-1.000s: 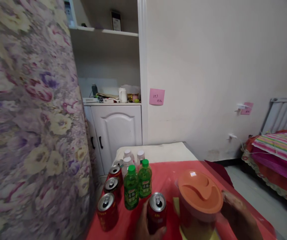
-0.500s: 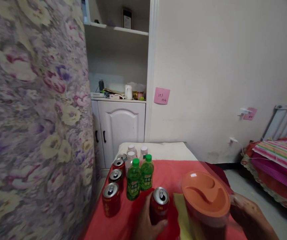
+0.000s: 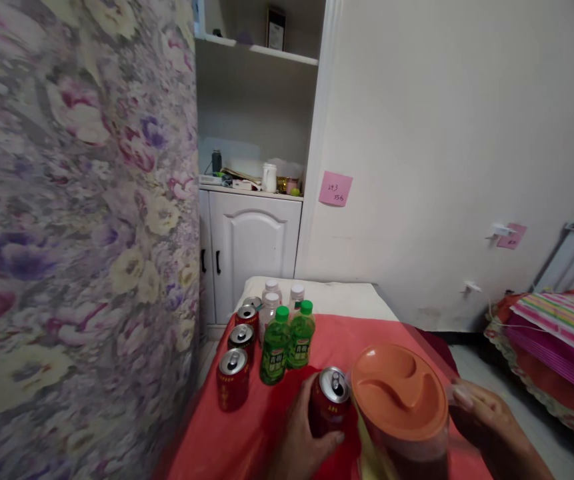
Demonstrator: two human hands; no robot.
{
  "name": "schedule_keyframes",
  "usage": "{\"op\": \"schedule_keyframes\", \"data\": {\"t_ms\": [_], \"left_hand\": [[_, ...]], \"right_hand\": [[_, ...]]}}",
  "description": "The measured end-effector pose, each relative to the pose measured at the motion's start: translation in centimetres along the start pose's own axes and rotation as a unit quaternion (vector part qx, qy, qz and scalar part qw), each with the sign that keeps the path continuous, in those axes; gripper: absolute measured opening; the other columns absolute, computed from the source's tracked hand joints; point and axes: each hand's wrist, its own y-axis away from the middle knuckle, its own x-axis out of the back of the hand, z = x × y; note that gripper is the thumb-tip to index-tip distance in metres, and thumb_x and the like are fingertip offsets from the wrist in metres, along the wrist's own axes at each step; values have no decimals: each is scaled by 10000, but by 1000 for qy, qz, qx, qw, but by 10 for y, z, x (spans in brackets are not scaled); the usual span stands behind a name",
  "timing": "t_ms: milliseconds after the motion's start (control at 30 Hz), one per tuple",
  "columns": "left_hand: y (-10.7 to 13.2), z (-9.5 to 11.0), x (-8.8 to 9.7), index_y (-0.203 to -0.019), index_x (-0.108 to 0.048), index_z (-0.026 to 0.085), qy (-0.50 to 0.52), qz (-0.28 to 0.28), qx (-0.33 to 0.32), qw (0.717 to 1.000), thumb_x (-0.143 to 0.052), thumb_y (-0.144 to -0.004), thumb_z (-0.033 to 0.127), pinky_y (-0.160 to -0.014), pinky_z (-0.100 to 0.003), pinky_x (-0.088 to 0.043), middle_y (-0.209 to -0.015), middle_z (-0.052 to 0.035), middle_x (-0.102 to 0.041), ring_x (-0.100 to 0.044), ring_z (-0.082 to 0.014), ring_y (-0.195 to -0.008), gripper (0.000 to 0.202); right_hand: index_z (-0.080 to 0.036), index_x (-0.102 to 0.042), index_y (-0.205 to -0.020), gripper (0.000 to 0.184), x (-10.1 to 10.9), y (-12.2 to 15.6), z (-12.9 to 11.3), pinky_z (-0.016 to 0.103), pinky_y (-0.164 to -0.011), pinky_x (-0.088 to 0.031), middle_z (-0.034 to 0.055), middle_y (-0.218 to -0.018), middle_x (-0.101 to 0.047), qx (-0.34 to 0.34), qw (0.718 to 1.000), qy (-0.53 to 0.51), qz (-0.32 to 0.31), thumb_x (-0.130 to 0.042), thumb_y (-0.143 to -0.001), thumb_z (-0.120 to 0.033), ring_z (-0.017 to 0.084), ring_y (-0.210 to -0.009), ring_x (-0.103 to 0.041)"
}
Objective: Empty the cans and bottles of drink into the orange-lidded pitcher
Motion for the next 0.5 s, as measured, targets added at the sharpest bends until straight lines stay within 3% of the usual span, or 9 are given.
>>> {"op": "schedule_keyframes", "data": {"t_ms": [133,500], "left_hand": [[2,6,2,-1390,-536,206,1,-3,-6,1000,-740,-565,99,-1193,-467,-373,-1464,-124,-614,-511,-360,-1390,857],[6,18,5,-1354,-529,194,-9,-9,-14,1000,-714,-570,66,-1155,-371,-397,-1428,-109,-635,-552,-294,-1339,816]], "right_hand": [[-232,-359,-608,547,-2,-1,2,288,-527,-160,-63,-665,-190,-33,999,-25,-25,-632,-802,-664,118,-593,-160],[-247,-286,-642,578,-9,3,-18,306,-555,-129,-61,-698,-158,-20,997,54,-43,-579,-834,-707,127,-628,-135]]}}
